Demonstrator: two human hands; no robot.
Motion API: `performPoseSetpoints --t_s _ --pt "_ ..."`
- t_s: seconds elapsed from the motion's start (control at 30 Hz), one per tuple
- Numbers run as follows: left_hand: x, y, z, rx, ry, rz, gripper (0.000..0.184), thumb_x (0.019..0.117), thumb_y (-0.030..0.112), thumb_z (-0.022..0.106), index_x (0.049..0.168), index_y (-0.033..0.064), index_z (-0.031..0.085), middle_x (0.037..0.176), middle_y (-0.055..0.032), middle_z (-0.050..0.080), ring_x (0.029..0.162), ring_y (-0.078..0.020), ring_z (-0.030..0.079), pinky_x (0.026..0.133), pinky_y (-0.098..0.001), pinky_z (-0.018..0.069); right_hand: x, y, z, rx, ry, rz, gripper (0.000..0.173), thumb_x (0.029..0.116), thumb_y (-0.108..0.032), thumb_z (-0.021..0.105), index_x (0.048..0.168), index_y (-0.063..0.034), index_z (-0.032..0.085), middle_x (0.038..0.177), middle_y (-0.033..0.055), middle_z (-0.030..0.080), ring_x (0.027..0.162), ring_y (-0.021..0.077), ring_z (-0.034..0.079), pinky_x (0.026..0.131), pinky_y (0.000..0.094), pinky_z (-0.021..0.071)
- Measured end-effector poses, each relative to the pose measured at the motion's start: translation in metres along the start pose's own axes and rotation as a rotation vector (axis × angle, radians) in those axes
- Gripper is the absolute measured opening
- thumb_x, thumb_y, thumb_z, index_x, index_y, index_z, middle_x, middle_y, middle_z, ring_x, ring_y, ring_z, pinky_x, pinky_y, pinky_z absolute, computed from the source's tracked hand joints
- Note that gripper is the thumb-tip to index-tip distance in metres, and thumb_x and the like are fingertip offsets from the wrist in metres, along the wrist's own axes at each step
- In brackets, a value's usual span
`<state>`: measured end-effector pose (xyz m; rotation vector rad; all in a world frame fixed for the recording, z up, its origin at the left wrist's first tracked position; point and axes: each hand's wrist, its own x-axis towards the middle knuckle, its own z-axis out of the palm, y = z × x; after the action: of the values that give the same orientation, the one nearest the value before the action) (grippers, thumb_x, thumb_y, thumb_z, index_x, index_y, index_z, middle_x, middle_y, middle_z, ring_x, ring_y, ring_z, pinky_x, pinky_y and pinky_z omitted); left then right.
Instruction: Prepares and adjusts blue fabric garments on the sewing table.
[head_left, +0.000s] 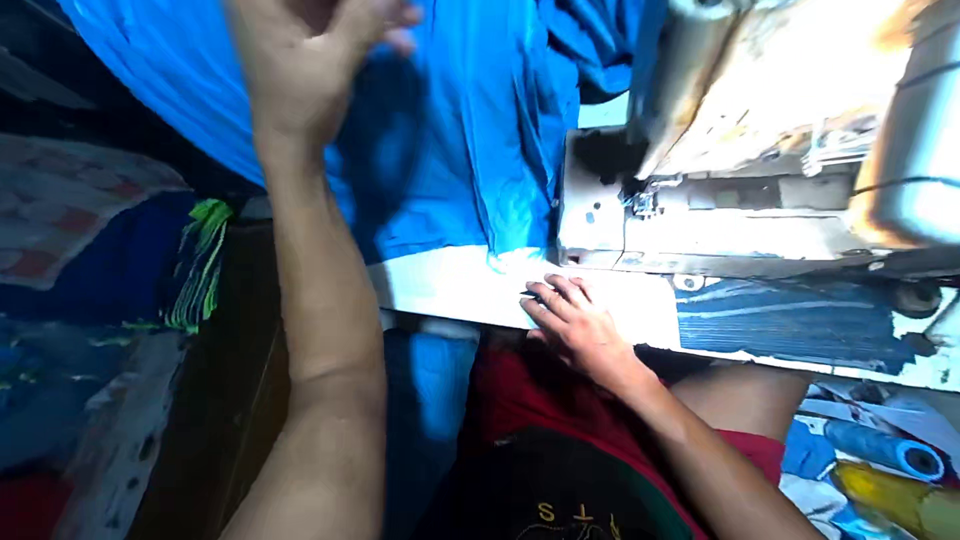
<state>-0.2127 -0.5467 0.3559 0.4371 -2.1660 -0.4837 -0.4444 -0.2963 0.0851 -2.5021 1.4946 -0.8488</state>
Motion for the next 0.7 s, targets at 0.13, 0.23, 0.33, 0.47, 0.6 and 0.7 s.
performPoseSetpoints --t_s 0.13,0.23,0.33,0.47,0.6,0.7 --pt "-0.131 -0.088 -0.075 0.184 0.746 -0.152 0.026 0.1079 0.021 0.053 0.104 -0.0023 0.063 0.091 -0.007 0.071 0.076 -0.0163 0.069 0.067 -0.0333 0.0601 -0.008 0.001 0.002 0.038 0.069 -0.027 0.034 0.1073 -0.038 0.052 0.132 -0.0219 0.07 0.142 0.0018 0.063 0.134 0.0237 0.054 0.109 0.0482 0.0438" --pt "-0.204 -0.127 -0.088 0.402 0.939 -0.657 0.065 0.1021 0.045 0.058 0.137 -0.0091 0.052 0.127 -0.0206 0.063 0.114 -0.0223 0.063 0.099 -0.0345 0.0528 -0.006 0.001 -0.001 0.071 0.018 -0.026 0.037 0.1054 -0.041 0.055 0.133 -0.0216 0.069 0.144 0.0021 0.061 0.136 0.0244 0.052 0.112 0.0494 0.0411" --pt "-0.234 -0.15 -0.075 0.168 0.906 -0.997 0.092 0.0976 0.067 0.052 0.157 0.0002 0.031 0.155 -0.0222 0.043 0.141 -0.0274 0.047 0.115 -0.0463 0.0433 -0.004 0.0 -0.002 0.056 -0.01 -0.059 0.04 0.103 -0.043 0.059 0.135 -0.0205 0.068 0.146 0.0042 0.059 0.135 0.0261 0.052 0.111 0.0486 0.0416" --pt "-0.249 -0.186 -0.072 -0.097 0.679 -1.006 0.083 0.0974 0.072 0.046 0.148 0.0064 0.048 0.138 -0.0127 0.063 0.125 -0.0205 0.064 0.104 -0.0463 0.0555 -0.003 -0.004 -0.003 0.095 -0.011 -0.101 0.033 0.1024 -0.034 0.063 0.131 -0.0183 0.071 0.143 0.0049 0.062 0.13 0.0258 0.056 0.109 0.0451 0.0459" --pt "-0.254 -0.163 -0.088 -0.133 0.405 -0.868 0.067 0.0981 0.051 0.065 0.142 0.0014 0.051 0.128 -0.0105 0.068 0.116 -0.0168 0.067 0.102 -0.0402 0.0566 -0.004 -0.003 -0.002 0.192 -0.007 -0.11 0.027 0.1013 -0.026 0.065 0.124 -0.0153 0.074 0.139 0.0059 0.065 0.127 0.0254 0.059 0.106 0.0437 0.048" --pt "-0.259 -0.141 -0.089 -0.052 0.288 -0.846 0.072 0.0832 0.038 0.085 0.136 -0.0016 0.056 0.125 -0.0108 0.07 0.115 -0.0166 0.068 0.103 -0.0391 0.0571 -0.005 -0.005 -0.003 0.24 -0.011 -0.102 0.023 0.1014 -0.021 0.065 0.12 -0.0144 0.076 0.136 0.006 0.066 0.125 0.0245 0.06 0.105 0.0422 0.0492"
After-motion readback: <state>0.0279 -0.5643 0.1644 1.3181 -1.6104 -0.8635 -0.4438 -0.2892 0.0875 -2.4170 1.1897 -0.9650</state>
